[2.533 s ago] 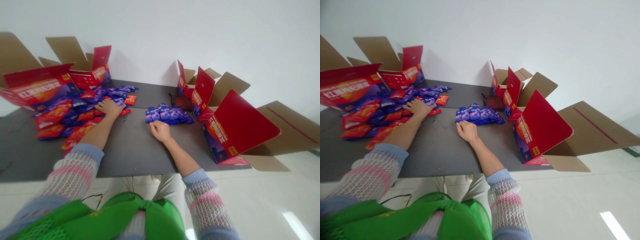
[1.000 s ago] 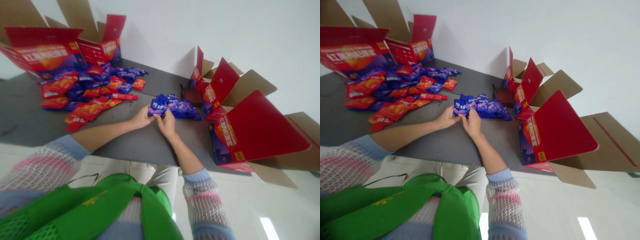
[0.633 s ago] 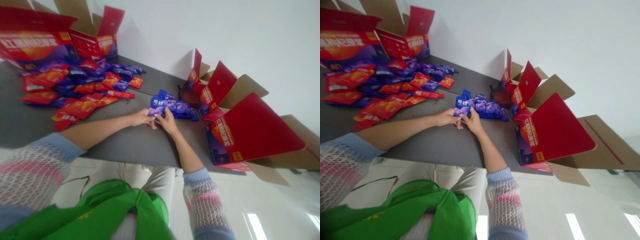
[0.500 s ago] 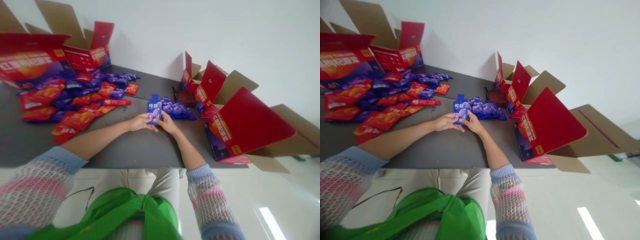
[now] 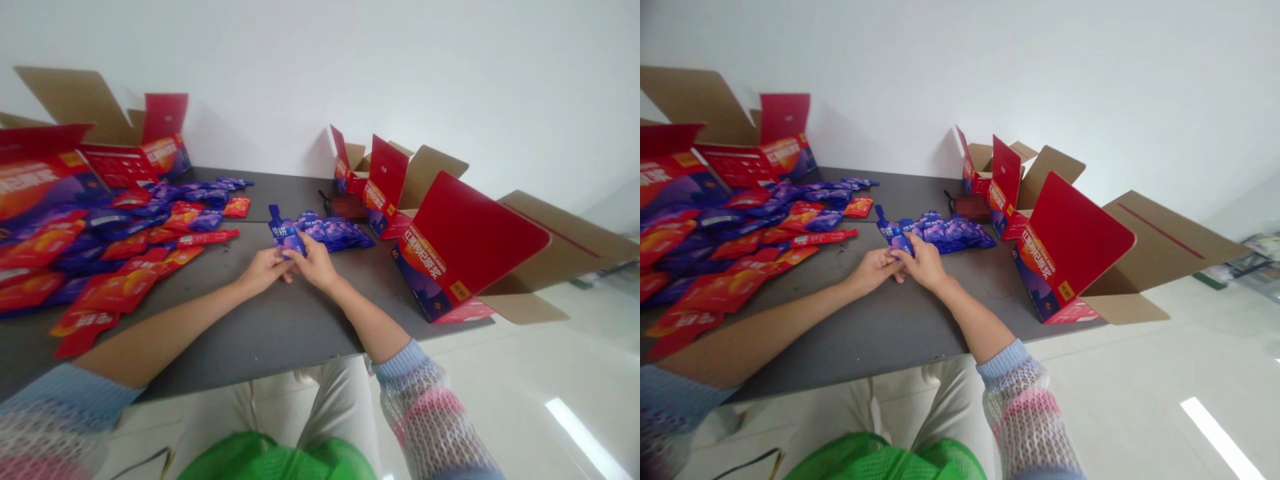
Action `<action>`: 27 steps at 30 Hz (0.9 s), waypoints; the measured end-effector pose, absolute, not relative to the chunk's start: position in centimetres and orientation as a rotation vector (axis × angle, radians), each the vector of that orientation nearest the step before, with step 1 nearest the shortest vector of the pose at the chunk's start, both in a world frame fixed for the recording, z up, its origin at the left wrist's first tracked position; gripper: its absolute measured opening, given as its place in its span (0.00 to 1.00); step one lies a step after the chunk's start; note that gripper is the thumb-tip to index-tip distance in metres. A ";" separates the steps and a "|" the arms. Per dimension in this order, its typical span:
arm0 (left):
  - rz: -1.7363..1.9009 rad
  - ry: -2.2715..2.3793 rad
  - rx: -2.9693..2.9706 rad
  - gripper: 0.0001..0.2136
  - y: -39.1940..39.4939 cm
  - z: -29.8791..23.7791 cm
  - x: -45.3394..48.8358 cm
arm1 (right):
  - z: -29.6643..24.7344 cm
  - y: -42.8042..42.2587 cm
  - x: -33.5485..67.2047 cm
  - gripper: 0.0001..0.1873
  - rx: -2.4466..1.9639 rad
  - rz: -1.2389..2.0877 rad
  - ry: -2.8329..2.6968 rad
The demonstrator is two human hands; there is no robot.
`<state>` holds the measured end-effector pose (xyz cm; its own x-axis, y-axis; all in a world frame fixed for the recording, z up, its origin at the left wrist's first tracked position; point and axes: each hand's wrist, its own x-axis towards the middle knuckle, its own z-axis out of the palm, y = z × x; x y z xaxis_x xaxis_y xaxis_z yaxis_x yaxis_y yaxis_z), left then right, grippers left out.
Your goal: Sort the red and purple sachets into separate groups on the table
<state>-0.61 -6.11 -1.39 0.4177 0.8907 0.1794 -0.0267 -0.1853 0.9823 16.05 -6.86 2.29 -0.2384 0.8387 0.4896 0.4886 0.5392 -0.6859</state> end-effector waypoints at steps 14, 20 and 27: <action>0.974 0.867 1.333 0.12 -5.3 -1.3 -1.4 | 0.0 -5.5 15.2 0.23 -1.091 0.613 -1.850; 0.955 0.912 1.392 0.16 -5.2 -1.1 -1.2 | -0.7 -5.5 14.4 0.18 -1.263 0.535 -1.773; 0.935 0.858 1.380 0.21 -6.2 -0.2 -1.2 | 0.5 -5.6 14.3 0.19 -1.100 0.518 -1.765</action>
<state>-1.17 -6.18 -0.24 0.4044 0.9137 0.0403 -0.0379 -0.0273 0.9989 14.28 -5.64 0.47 -0.1354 0.8548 0.5010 0.4483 0.5037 -0.7384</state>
